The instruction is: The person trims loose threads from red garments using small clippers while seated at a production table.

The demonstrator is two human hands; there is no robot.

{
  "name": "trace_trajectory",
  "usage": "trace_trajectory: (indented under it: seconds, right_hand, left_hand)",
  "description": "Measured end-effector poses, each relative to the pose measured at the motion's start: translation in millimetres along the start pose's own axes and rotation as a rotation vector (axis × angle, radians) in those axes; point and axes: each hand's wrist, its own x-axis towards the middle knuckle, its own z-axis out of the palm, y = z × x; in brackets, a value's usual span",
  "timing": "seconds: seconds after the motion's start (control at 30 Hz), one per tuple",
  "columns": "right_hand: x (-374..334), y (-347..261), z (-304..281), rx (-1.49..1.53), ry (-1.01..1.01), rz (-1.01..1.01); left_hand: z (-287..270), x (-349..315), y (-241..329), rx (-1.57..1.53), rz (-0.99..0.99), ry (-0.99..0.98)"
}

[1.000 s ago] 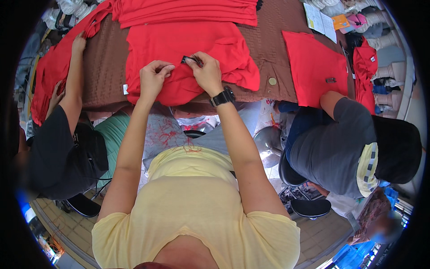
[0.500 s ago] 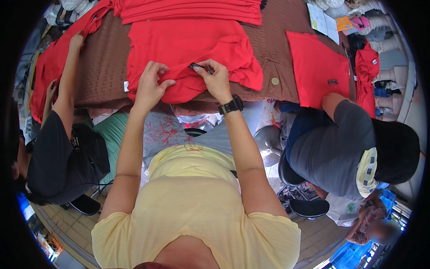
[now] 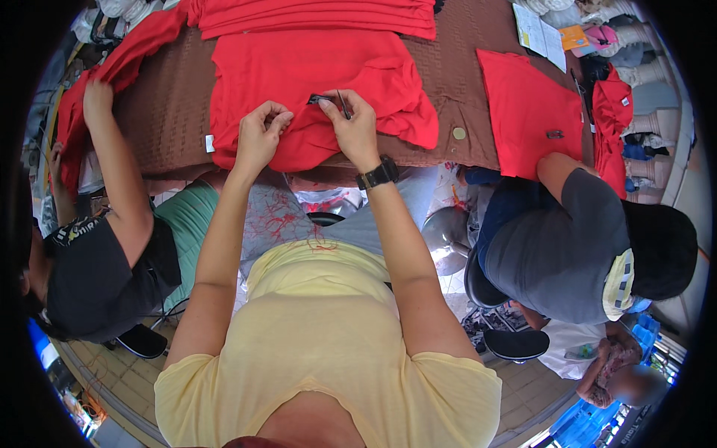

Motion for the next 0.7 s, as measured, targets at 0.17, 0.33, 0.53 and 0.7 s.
trace_trajectory:
  seconds: [0.17, 0.33, 0.53, 0.7]
  right_hand:
    - [-40.2, -23.4, 19.1, -0.086, 0.052, 0.072]
    - [-61.0, -21.3, 26.4, -0.204, -0.036, 0.172]
    - [-52.1, 5.2, 37.2, -0.056, -0.003, 0.271]
    - [-50.0, 20.4, 41.2, 0.019, 0.001, 0.266]
  left_hand:
    - [-0.2, -8.7, -12.4, -0.226, -0.009, 0.007]
    - [-6.3, -19.4, 0.7, 0.115, 0.130, 0.064]
    - [11.3, -14.0, -0.4, 0.333, 0.280, 0.129]
    - [11.4, -8.6, -8.8, 0.268, 0.120, 0.088]
